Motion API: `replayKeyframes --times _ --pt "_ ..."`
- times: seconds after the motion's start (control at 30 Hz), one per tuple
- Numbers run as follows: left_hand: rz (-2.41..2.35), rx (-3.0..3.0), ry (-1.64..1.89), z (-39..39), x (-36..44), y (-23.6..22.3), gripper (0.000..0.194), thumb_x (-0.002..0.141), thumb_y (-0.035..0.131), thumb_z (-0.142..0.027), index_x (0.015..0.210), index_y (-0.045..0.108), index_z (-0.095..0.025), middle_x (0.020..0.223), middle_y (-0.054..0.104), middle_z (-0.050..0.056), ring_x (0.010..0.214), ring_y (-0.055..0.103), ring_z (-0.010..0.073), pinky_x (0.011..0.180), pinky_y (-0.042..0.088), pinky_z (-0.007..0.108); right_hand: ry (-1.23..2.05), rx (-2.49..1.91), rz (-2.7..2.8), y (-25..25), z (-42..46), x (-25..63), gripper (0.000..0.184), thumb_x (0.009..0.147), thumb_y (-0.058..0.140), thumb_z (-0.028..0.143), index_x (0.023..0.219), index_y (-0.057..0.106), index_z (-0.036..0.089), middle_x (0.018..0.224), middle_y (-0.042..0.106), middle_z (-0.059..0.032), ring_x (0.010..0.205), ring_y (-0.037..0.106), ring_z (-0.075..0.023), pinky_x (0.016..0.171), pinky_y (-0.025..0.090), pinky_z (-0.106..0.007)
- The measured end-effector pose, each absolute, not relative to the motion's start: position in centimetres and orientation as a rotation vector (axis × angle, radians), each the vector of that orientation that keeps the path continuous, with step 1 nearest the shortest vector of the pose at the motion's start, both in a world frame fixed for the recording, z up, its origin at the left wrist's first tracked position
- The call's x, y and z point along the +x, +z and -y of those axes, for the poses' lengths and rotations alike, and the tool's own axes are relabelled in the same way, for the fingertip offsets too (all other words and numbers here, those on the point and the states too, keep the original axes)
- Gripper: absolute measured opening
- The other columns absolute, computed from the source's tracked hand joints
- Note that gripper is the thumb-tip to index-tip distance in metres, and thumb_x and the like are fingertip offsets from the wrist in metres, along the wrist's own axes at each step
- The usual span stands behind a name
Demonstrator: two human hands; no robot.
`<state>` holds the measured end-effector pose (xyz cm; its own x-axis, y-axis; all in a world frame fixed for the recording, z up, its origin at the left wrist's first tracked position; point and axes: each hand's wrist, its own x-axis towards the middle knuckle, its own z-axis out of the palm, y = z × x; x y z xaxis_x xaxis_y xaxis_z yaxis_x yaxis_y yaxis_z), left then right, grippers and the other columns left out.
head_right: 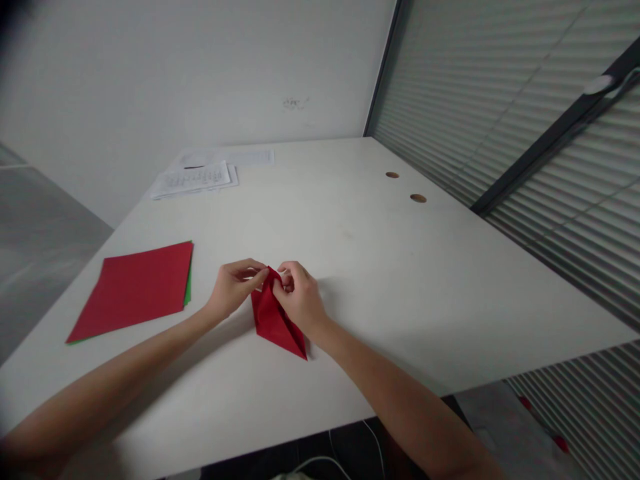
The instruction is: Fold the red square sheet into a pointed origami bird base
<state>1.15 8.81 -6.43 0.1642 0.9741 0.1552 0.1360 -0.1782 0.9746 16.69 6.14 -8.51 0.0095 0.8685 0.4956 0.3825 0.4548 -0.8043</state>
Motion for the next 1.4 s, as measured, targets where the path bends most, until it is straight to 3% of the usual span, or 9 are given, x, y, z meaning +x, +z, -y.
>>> replayKeyframes --times 0.1,0.2,0.57,0.77,0.93,1.4 --pt "-1.102 1.461 1.174 -8.9 1.1 -6.6 0.023 0.073 0.072 -0.037 0.075 0.072 -0.014 0.073 0.072 0.005 0.062 0.066 0.0158 0.055 0.057 0.026 0.632 -1.165 1.485 -8.7 -6.2 16.6 0.015 0.08 0.06 0.019 0.094 0.056 0.023 0.063 0.047 0.0063 0.054 0.047 -0.0111 0.054 0.042 -0.025" --pt "-1.099 1.461 1.194 -9.0 1.1 -6.8 0.024 0.073 0.073 -0.038 0.077 0.074 -0.014 0.073 0.073 0.005 0.061 0.066 0.016 0.057 0.058 0.027 0.597 -1.186 1.506 -8.6 -6.3 16.7 0.004 0.08 0.06 0.019 0.079 0.057 0.022 0.067 0.052 0.0028 0.058 0.05 -0.0122 0.056 0.043 -0.026" --pt "-1.142 1.562 1.233 -8.8 1.2 -6.8 0.02 0.072 0.074 -0.036 0.075 0.076 -0.016 0.075 0.075 0.006 0.067 0.069 0.0186 0.063 0.058 0.028 0.257 -1.204 1.788 -8.4 -6.4 16.3 0.02 0.085 0.052 0.013 0.069 0.047 0.024 0.071 0.052 -0.001 0.064 0.05 -0.015 0.061 0.043 -0.029" --pt "-1.127 1.455 1.246 -9.4 0.9 -7.4 0.032 0.071 0.076 -0.045 0.079 0.076 -0.015 0.08 0.075 0.007 0.07 0.068 0.0188 0.063 0.057 0.029 0.64 -1.046 1.691 -8.5 -6.4 16.3 0.016 0.09 0.053 0.03 0.076 0.053 0.023 0.076 0.055 -0.001 0.069 0.054 -0.0147 0.064 0.046 -0.028" --pt "-1.144 1.309 1.25 -9.6 0.9 -7.2 0.039 0.066 0.078 -0.051 0.078 0.075 -0.015 0.078 0.074 0.007 0.067 0.064 0.0166 0.056 0.052 0.026 1.137 -0.989 1.306 -9.1 -7.2 16.7 0.028 0.083 0.06 0.049 0.082 0.051 0.023 0.069 0.053 0.0037 0.053 0.049 -0.0105 0.05 0.043 -0.025" --pt "-1.089 1.244 1.22 -9.4 1.3 -6.9 0.038 0.061 0.082 -0.049 0.075 0.077 -0.014 0.071 0.073 0.006 0.062 0.06 0.0139 0.057 0.051 0.025 1.281 -1.012 1.259 -10.5 -8.3 16.3 0.035 0.066 0.077 0.046 0.08 0.058 0.021 0.069 0.058 0.0035 0.057 0.049 -0.0109 0.052 0.037 -0.025"
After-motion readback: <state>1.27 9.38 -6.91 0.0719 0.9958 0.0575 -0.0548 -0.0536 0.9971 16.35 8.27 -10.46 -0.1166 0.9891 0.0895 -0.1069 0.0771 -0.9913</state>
